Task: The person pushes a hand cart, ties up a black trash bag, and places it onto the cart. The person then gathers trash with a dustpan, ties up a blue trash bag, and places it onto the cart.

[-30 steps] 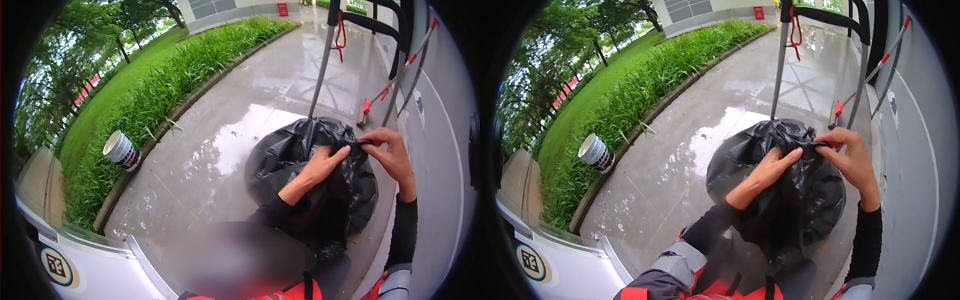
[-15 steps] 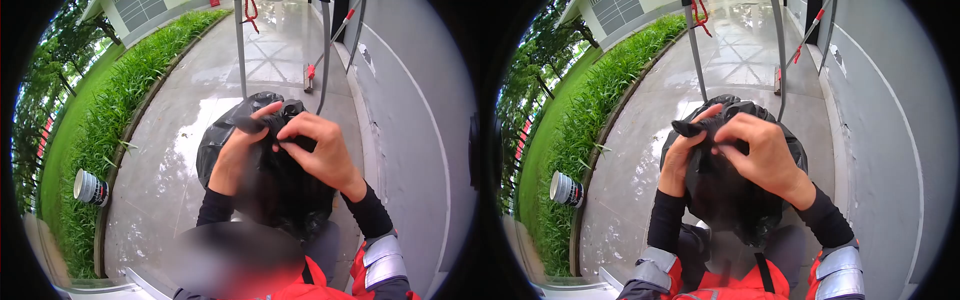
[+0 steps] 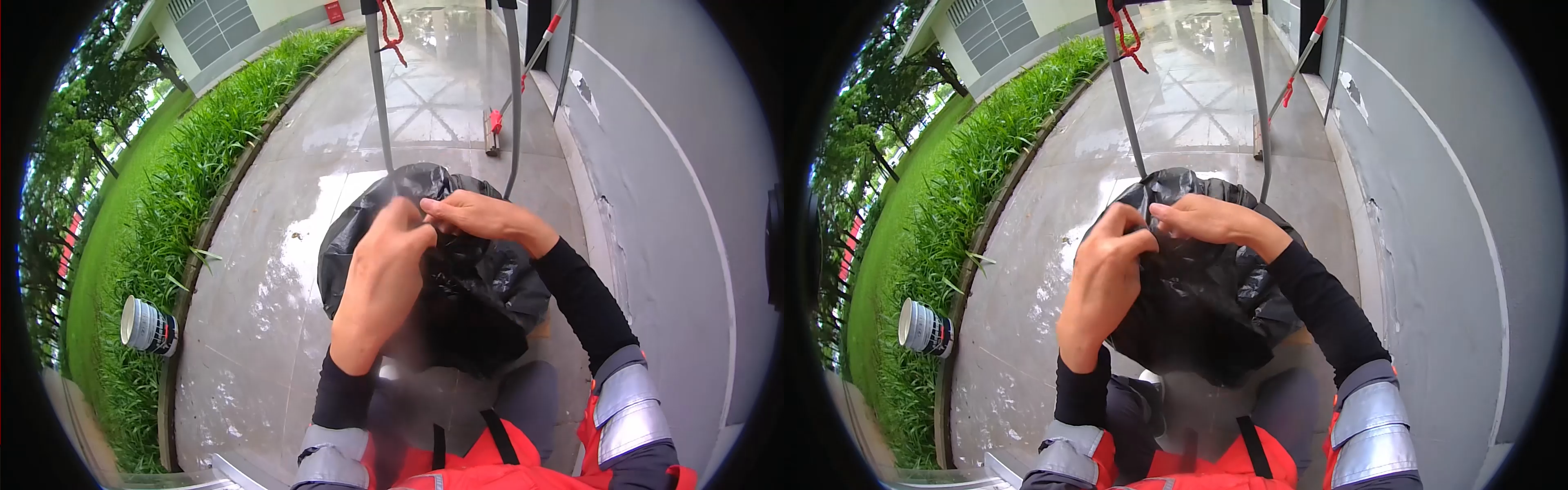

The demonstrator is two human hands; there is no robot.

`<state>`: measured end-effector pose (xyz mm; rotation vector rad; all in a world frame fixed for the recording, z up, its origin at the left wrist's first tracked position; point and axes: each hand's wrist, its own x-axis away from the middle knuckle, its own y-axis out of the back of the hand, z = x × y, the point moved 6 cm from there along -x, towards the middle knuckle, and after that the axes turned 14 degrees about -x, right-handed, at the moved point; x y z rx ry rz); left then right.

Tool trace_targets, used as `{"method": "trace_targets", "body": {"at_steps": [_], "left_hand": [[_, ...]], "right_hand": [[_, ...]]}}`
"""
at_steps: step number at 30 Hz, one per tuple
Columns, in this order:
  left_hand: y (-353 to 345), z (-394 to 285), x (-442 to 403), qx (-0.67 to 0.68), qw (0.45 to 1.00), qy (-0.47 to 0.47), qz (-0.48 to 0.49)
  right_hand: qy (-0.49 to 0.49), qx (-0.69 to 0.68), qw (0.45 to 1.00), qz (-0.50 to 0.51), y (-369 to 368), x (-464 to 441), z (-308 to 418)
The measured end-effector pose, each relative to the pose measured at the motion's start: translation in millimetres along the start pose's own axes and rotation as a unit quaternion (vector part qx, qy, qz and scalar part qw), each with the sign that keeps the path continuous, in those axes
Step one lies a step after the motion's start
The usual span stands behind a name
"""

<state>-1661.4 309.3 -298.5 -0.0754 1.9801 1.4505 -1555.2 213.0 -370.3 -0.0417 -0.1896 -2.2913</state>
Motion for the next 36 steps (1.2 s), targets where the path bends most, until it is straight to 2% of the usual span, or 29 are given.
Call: {"method": "trace_targets", "body": {"at_steps": [2, 4, 7, 8, 9, 10, 15, 17, 18, 20, 21, 23, 24, 26, 27, 29, 30, 32, 36], "left_hand": [[7, 3, -7, 0.02, 0.994, -0.009, -0.104], [-4, 10, -9, 0.003, 0.994, -0.013, -0.111], [-12, 17, -9, -0.026, 0.988, -0.02, -0.15], [-12, 18, -8, -0.025, 0.984, -0.036, -0.175], [-10, 18, -7, -0.023, 0.978, -0.052, -0.2], [-11, 18, -7, -0.023, 0.978, -0.053, -0.199], [-13, 22, -8, 0.015, 0.982, -0.041, -0.183], [-14, 26, -7, 0.009, 0.978, -0.04, -0.204], [-14, 27, -5, 0.001, 0.974, -0.04, -0.224], [-15, 27, -3, -0.012, 0.968, -0.054, -0.244], [-14, 26, -1, -0.024, 0.962, -0.069, -0.264], [-16, 24, 0, -0.033, 0.962, -0.071, -0.262], [-17, 23, 0, -0.043, 0.962, -0.073, -0.261], [-20, 24, 1, -0.056, 0.959, -0.074, -0.269], [-20, 24, 1, -0.064, 0.957, -0.07, -0.275], [-21, 25, 0, -0.073, 0.955, -0.067, -0.281], [-20, 26, 1, -0.076, 0.95, -0.067, -0.295], [-20, 27, 2, -0.079, 0.946, -0.067, -0.308], [-26, 21, 2, -0.044, 0.95, -0.104, -0.291]], "right_hand": [[-0.035, 0.013, 0.999, -0.014, 4, -2, -10], [-0.024, -0.059, 0.998, -0.009, 5, 1, -8], [0.012, -0.261, 0.965, 0.039, 3, 8, -2], [0.014, -0.261, 0.965, 0.037, 3, 7, 0], [0.079, -0.287, 0.954, 0.036, 4, 7, 10], [0.144, -0.312, 0.939, 0.034, 6, 8, 18], [0.17, -0.357, 0.918, -0.03, 18, 8, 15], [0.168, -0.482, 0.859, -0.036, 22, 4, 8], [0.167, -0.481, 0.86, -0.036, 23, 5, 8], [0.08, -0.412, 0.908, -0.012, 6, 6, 14], [0.08, -0.412, 0.908, -0.012, 2, 5, 14], [-0.027, -0.345, 0.937, -0.056, -3, 3, -2], [-0.027, -0.346, 0.936, -0.056, 1, 3, -2], [-0.047, -0.229, 0.972, -0.029, 7, 2, -1], [-0.046, -0.23, 0.972, -0.029, 5, 4, 0], [0.141, -0.259, 0.954, -0.057, 5, 11, 28], [0.141, -0.259, 0.954, -0.057, 4, 10, 30], [0.115, -0.35, 0.927, -0.065, 5, 8, 27], [0.053, -0.302, 0.949, -0.071, 11, -3, 2]]}}
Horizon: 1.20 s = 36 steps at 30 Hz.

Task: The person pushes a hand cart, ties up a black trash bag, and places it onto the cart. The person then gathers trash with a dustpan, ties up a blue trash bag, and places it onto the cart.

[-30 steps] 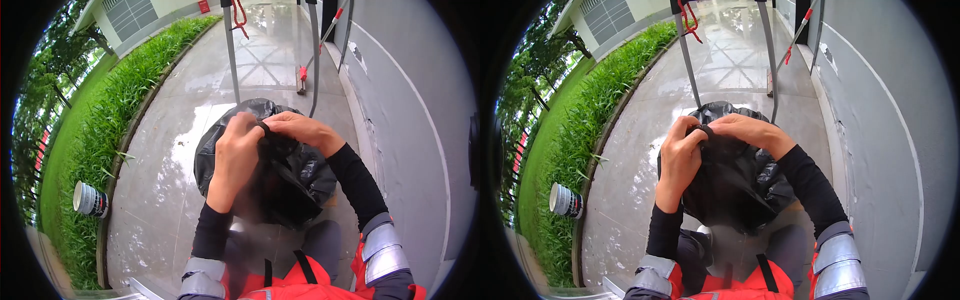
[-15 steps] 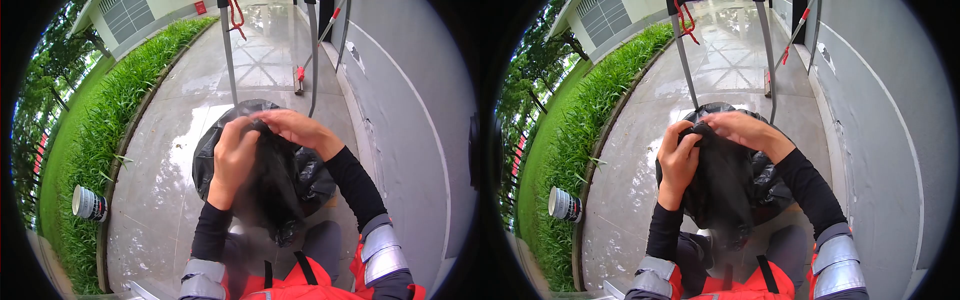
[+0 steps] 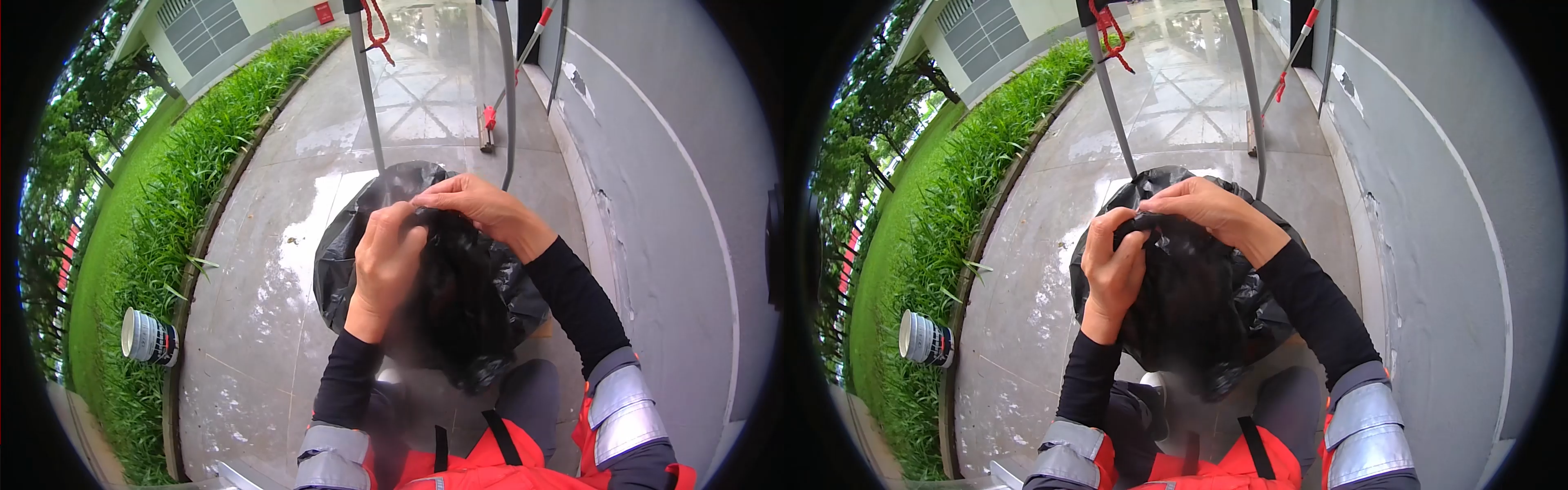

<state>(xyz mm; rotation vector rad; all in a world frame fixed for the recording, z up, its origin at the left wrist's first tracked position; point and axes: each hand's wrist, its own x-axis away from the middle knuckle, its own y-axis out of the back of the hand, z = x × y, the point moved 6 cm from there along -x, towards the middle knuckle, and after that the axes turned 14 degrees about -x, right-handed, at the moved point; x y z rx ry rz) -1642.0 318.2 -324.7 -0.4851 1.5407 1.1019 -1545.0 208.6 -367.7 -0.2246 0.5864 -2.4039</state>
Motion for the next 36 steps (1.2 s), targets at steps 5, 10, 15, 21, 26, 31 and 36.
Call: {"method": "trace_targets", "body": {"at_steps": [5, 10, 15, 21, 26, 31, 36], "left_hand": [[-7, 11, -3, 0.033, 0.992, 0.114, 0.031], [-30, 41, 32, 0.098, 0.955, 0.219, 0.172], [-47, 105, 99, 0.13, 0.889, 0.34, 0.276], [-68, 138, 134, 0.154, 0.807, 0.504, 0.266], [-85, 153, 116, 0.009, 0.873, 0.456, 0.174], [-122, 147, 81, 0.327, 0.8, 0.494, 0.089], [-148, 125, 62, 0.552, 0.596, 0.565, 0.145]], "right_hand": [[0.097, -0.052, 0.99, -0.087, 39, -5, 5], [0.218, 0.053, 0.898, -0.379, 174, 6, -26], [0.182, 0.132, 0.806, -0.547, 272, 42, -89], [0.117, 0.174, 0.747, -0.631, 275, 57, -90], [0.135, 0.128, 0.839, -0.511, 288, 34, -82], [0.114, 0.067, 0.876, -0.464, 242, 29, -56], [0.254, 0.027, 0.901, -0.35, 140, 15, 4]]}}
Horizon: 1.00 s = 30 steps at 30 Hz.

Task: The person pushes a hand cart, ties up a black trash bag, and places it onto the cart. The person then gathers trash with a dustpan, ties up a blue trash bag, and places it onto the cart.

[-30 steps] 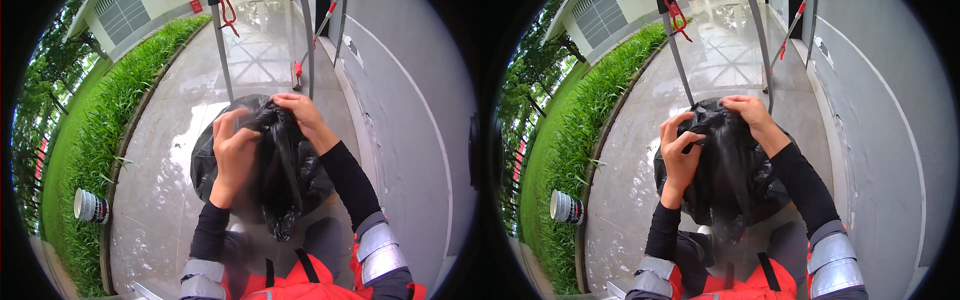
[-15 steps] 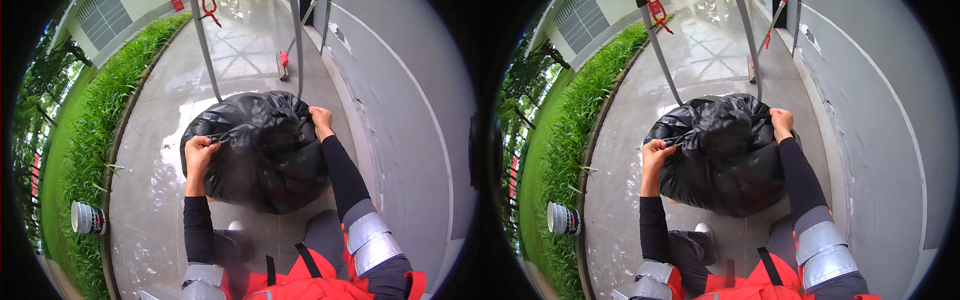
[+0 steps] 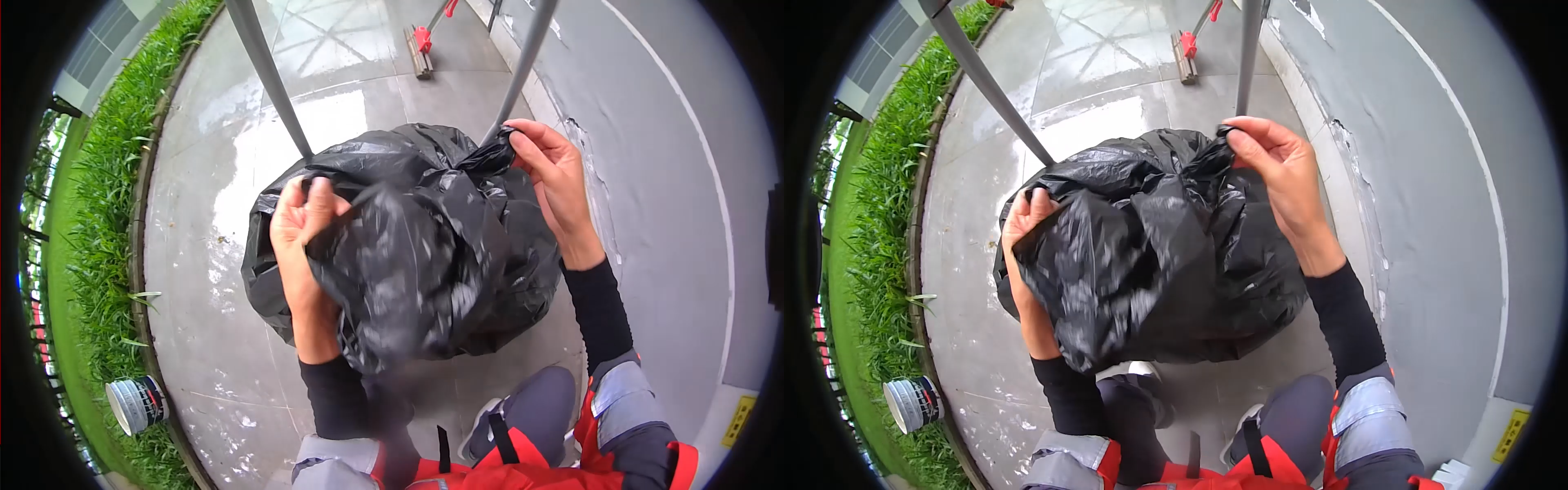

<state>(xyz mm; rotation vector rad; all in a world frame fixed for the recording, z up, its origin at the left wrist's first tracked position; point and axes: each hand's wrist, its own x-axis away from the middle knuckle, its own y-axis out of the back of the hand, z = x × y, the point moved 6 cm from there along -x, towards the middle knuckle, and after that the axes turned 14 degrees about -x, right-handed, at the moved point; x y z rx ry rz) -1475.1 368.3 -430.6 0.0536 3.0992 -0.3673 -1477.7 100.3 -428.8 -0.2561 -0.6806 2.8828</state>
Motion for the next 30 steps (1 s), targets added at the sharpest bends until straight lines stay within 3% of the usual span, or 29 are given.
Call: {"method": "trace_targets", "body": {"at_steps": [1, 2, 4, 5, 6, 8, 9, 10, 11, 12, 14, 15, 16, 18, 19, 20, 23, 26, 27, 29, 30], "left_hand": [[-7, 0, -1, 0.024, 1.0, 0.01, 0.014], [-13, -1, 2, 0.028, 0.999, 0.03, 0.013], [-21, 0, 6, -0.115, 0.993, 0.019, 0.026], [-27, 2, 9, -0.139, 0.99, -0.002, 0.03], [-31, 3, 12, -0.163, 0.986, -0.023, 0.035], [-39, -7, 13, -0.161, 0.973, -0.065, 0.153], [-38, -14, 19, -0.149, 0.974, -0.044, 0.166], [-39, -21, 23, -0.138, 0.974, -0.023, 0.179], [-43, -27, 26, -0.198, 0.955, -0.067, 0.208], [-45, -32, 31, -0.251, 0.951, -0.071, 0.162], [-45, -19, 29, -0.334, 0.932, -0.04, 0.138], [-43, -8, 27, -0.314, 0.941, -0.015, 0.124], [-46, -13, 28, -0.313, 0.941, -0.01, 0.126], [-51, -34, 27, -0.35, 0.928, -0.025, 0.124], [-56, -47, 26, -0.378, 0.916, -0.021, 0.133], [-59, -56, 26, -0.395, 0.907, -0.06, 0.129], [-62, -50, 27, -0.416, 0.894, -0.082, 0.147], [-51, -34, 24, -0.401, 0.909, -0.006, 0.113], [-49, -29, 21, -0.312, 0.94, -0.026, 0.136], [-55, -33, 21, 0.007, 0.979, 0.121, 0.162], [-48, -30, 18, -0.01, 0.974, 0.125, 0.189]], "right_hand": [[-0.008, 0.005, 1.0, -0.003, -19, 5, 11], [-0.021, 0.06, 0.994, 0.094, -49, 11, 20], [-0.058, 0.182, 0.942, 0.276, -97, 21, 24], [0.011, 0.226, 0.91, 0.346, -119, 25, 28], [0.0, 0.278, 0.894, 0.351, -128, 29, 26], [-0.032, 0.333, 0.891, 0.307, -134, 28, 29], [-0.035, 0.338, 0.888, 0.311, -139, 30, 30], [-0.029, 0.311, 0.914, 0.259, -137, 29, 33], [-0.025, 0.282, 0.937, 0.207, -136, 28, 38], [0.04, 0.303, 0.911, 0.276, -150, 32, 46], [0.024, 0.334, 0.901, 0.276, -155, 41, 47], [0.065, 0.388, 0.856, 0.335, -159, 38, 53], [0.06, 0.389, 0.857, 0.333, -159, 36, 56], [0.057, 0.263, 0.936, 0.227, -155, 24, 66], [0.045, 0.302, 0.942, 0.142, -146, 20, 66], [0.048, 0.296, 0.944, 0.14, -144, 19, 66], [-0.085, 0.287, 0.943, 0.146, -122, 13, 44], [-0.115, 0.197, 0.969, 0.093, -111, 12, 30], [-0.098, 0.224, 0.968, 0.051, -104, 11, 30], [-0.103, 0.175, 0.979, -0.003, -90, 13, 26], [-0.106, 0.125, 0.985, -0.053, -83, 15, 25]]}}
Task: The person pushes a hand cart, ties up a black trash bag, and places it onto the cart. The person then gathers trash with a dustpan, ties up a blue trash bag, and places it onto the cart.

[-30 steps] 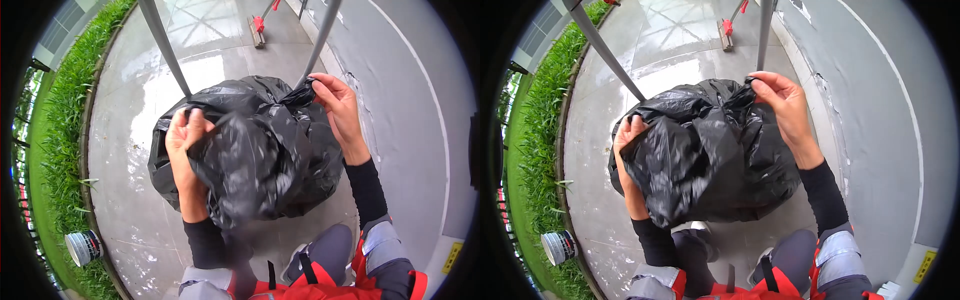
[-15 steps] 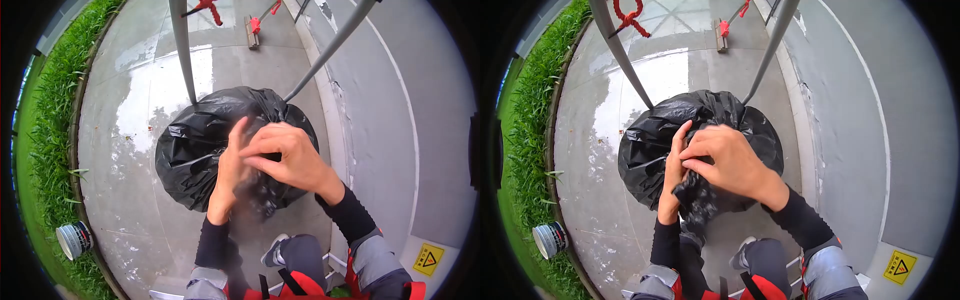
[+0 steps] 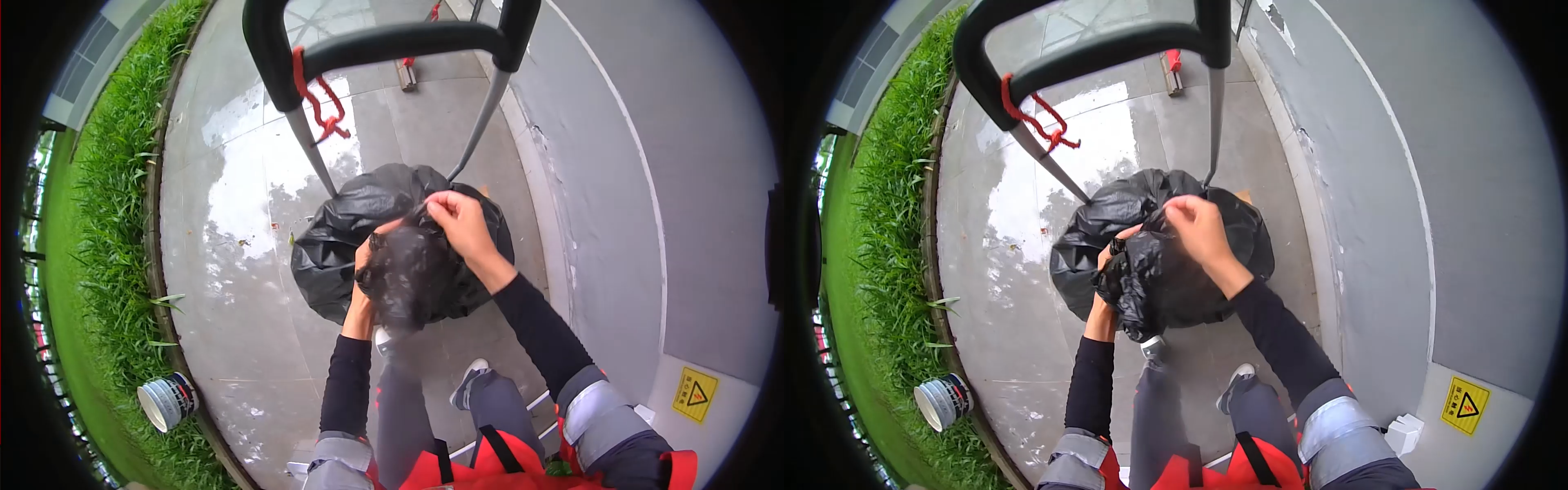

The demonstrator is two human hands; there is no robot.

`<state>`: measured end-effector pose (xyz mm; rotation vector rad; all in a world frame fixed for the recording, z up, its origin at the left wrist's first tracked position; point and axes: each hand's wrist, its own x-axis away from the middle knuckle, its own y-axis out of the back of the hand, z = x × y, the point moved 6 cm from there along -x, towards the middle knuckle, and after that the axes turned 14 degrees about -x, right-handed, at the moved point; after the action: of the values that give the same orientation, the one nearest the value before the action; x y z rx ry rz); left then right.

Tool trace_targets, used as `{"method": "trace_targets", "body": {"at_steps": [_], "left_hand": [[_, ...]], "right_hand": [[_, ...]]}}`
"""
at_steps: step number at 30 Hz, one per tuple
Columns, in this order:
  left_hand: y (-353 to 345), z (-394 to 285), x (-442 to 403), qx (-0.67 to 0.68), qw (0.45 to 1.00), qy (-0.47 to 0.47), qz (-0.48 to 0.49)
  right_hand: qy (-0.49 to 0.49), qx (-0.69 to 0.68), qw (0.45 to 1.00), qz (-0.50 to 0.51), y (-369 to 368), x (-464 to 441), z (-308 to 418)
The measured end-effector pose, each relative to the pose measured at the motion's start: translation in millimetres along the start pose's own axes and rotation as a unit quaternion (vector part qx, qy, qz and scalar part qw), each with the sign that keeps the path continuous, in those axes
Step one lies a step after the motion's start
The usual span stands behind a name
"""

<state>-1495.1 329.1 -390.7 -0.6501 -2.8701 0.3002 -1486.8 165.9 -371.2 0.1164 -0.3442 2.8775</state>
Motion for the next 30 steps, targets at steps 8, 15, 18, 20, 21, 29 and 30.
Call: {"method": "trace_targets", "body": {"at_steps": [8, 15, 18, 20, 21, 29, 30], "left_hand": [[-14, -43, -1, -0.262, 0.965, -0.021, -0.001], [7, -43, -2, -0.043, 0.972, 0.201, 0.111], [13, -30, -2, 0.03, 0.961, 0.265, 0.067], [9, -42, -9, -0.13, 0.974, 0.148, 0.117], [9, -48, -11, -0.228, 0.961, 0.101, 0.124], [-29, -94, -32, -0.683, 0.673, -0.254, 0.124], [-28, -89, -36, -0.687, 0.658, -0.287, 0.112]], "right_hand": [[0.135, 0.204, 0.968, 0.057, -65, 59, 72], [0.034, 0.22, 0.974, -0.034, -45, 73, 52], [0.141, 0.302, 0.942, 0.049, -60, 76, 68], [0.119, 0.344, 0.929, 0.067, -59, 72, 74], [0.101, 0.323, 0.941, 0.019, -53, 64, 81], [-0.08, 0.174, 0.981, 0.039, -34, -4, -29], [-0.113, 0.22, 0.967, 0.061, -32, -7, -47]]}}
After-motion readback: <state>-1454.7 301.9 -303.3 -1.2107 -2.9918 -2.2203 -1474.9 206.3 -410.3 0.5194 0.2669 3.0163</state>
